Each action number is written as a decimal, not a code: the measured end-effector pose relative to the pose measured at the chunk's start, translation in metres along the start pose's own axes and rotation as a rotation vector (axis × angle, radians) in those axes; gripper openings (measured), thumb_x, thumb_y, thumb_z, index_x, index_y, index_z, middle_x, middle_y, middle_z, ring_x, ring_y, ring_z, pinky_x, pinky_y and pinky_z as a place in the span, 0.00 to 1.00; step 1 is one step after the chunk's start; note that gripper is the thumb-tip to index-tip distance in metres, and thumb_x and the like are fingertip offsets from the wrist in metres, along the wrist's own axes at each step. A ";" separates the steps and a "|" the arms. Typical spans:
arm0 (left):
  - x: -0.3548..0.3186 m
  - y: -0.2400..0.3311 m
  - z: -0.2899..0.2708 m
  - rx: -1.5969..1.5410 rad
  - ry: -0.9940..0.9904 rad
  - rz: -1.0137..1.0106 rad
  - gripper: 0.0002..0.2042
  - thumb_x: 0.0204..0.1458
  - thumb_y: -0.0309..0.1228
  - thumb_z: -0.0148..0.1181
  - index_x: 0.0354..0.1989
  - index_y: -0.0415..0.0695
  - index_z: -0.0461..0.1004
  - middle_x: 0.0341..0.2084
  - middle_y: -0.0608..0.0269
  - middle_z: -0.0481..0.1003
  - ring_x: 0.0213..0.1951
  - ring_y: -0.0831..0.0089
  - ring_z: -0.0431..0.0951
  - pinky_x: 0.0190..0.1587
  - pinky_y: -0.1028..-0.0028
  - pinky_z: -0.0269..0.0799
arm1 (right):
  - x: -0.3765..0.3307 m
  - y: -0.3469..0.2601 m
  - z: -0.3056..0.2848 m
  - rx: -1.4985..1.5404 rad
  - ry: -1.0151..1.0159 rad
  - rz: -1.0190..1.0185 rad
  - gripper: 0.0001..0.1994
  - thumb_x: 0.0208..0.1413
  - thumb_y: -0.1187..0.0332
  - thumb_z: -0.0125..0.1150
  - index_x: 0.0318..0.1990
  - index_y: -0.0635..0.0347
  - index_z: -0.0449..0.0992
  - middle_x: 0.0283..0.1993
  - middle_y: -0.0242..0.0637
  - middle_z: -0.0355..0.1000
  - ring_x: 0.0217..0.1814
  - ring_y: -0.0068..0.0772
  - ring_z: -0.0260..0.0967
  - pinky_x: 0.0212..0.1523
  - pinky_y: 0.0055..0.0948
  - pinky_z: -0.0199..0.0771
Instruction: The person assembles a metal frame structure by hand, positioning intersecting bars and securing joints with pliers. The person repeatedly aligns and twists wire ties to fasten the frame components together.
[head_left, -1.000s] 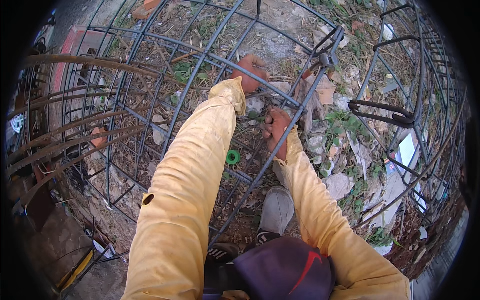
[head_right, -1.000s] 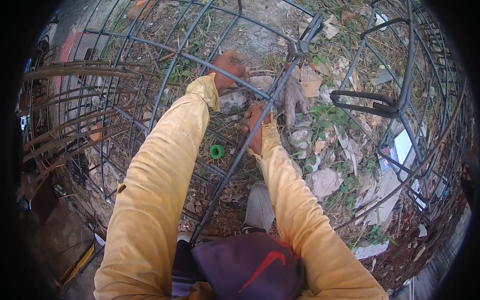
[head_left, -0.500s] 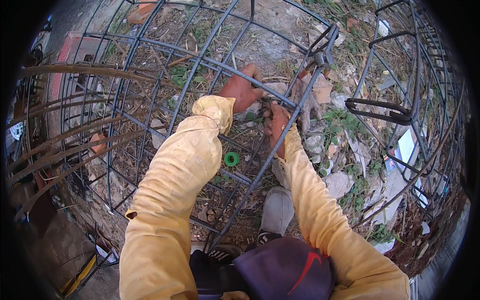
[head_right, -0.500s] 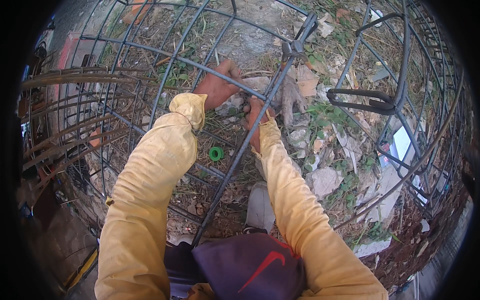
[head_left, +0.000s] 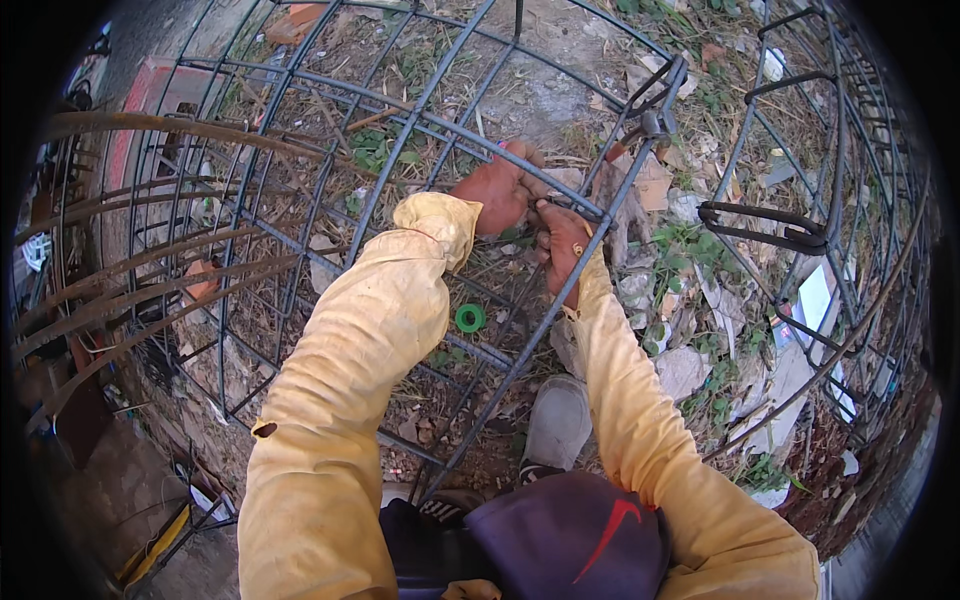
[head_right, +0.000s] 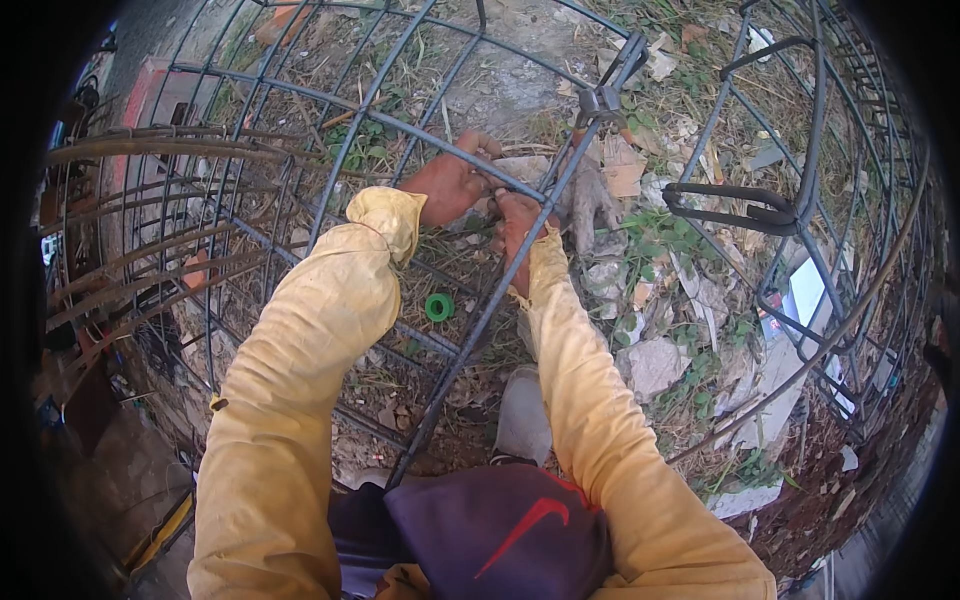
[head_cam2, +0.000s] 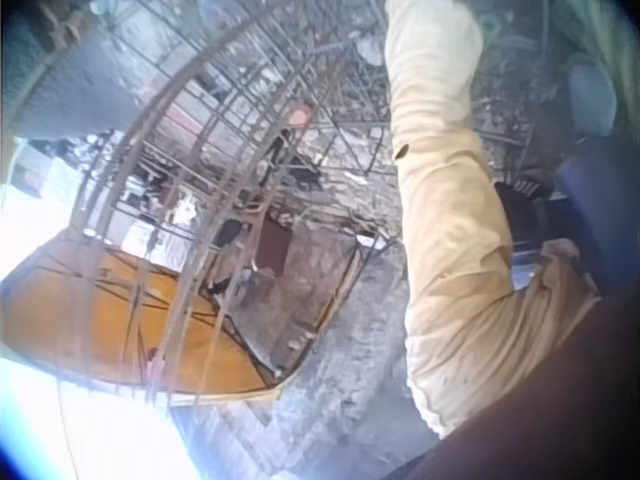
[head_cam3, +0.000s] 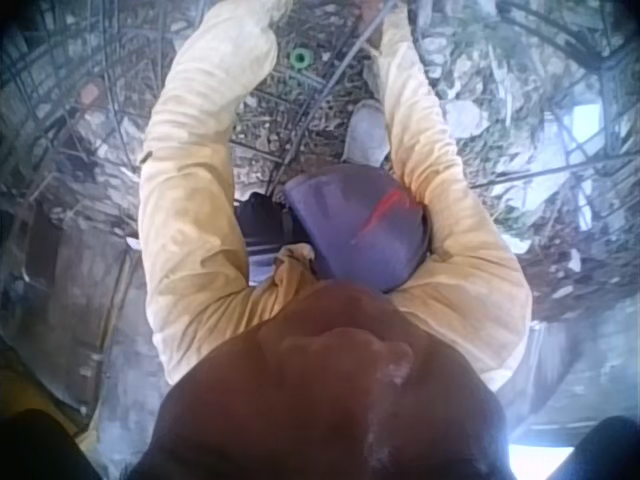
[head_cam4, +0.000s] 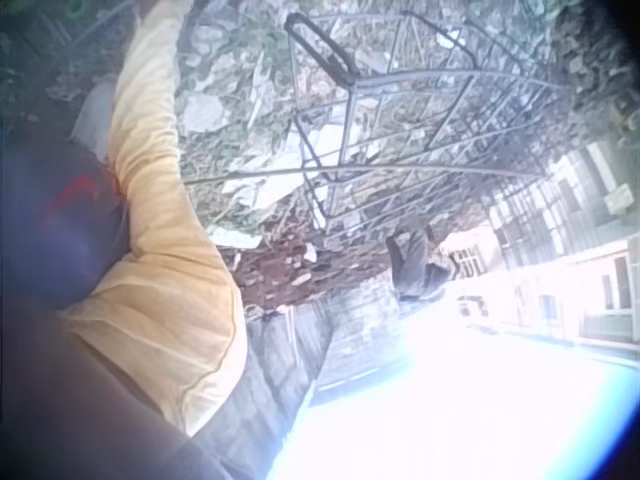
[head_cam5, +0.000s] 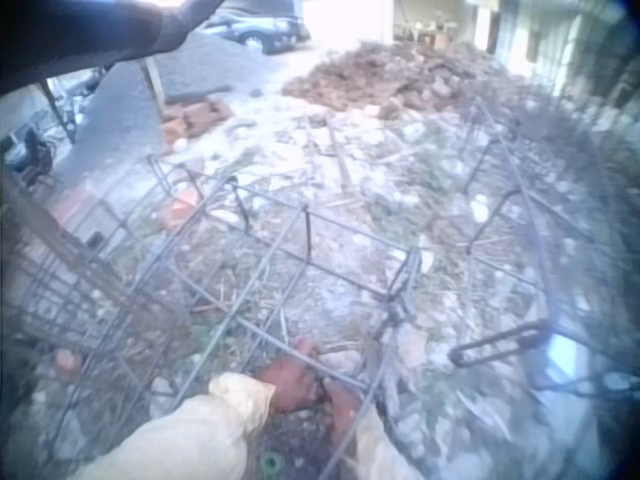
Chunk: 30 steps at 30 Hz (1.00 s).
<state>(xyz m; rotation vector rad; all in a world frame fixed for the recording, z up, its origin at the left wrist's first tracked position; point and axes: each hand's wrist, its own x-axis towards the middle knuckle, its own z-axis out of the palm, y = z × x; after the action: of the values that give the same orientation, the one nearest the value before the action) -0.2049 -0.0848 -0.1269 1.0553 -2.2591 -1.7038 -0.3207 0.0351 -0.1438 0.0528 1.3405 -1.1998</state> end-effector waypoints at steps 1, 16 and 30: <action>0.003 -0.001 -0.001 -0.011 -0.008 -0.001 0.20 0.54 0.27 0.61 0.53 0.40 0.61 0.39 0.52 0.76 0.45 0.63 0.78 0.49 0.67 0.71 | 0.003 0.002 -0.004 -0.003 0.000 -0.005 0.10 0.61 0.62 0.58 0.42 0.59 0.74 0.32 0.28 0.71 0.21 0.15 0.55 0.18 0.18 0.54; 0.042 -0.049 -0.001 0.351 -0.149 -0.009 0.12 0.51 0.30 0.62 0.45 0.47 0.80 0.41 0.54 0.79 0.47 0.55 0.77 0.51 0.62 0.71 | -0.003 0.003 -0.003 -0.120 0.075 -0.064 0.10 0.60 0.65 0.56 0.41 0.63 0.74 0.28 0.28 0.68 0.19 0.15 0.56 0.17 0.20 0.55; 0.005 -0.022 0.026 0.648 0.196 0.050 0.12 0.51 0.33 0.59 0.44 0.53 0.82 0.42 0.50 0.78 0.46 0.51 0.78 0.50 0.57 0.74 | -0.029 -0.013 0.002 -0.894 0.028 -0.375 0.18 0.59 0.60 0.56 0.41 0.71 0.74 0.38 0.47 0.77 0.33 0.43 0.75 0.36 0.40 0.75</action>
<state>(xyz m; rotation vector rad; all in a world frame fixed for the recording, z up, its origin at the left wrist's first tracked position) -0.2112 -0.0697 -0.1568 1.1817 -2.7275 -0.7969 -0.3212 0.0461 -0.1139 -0.8499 1.8552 -0.7960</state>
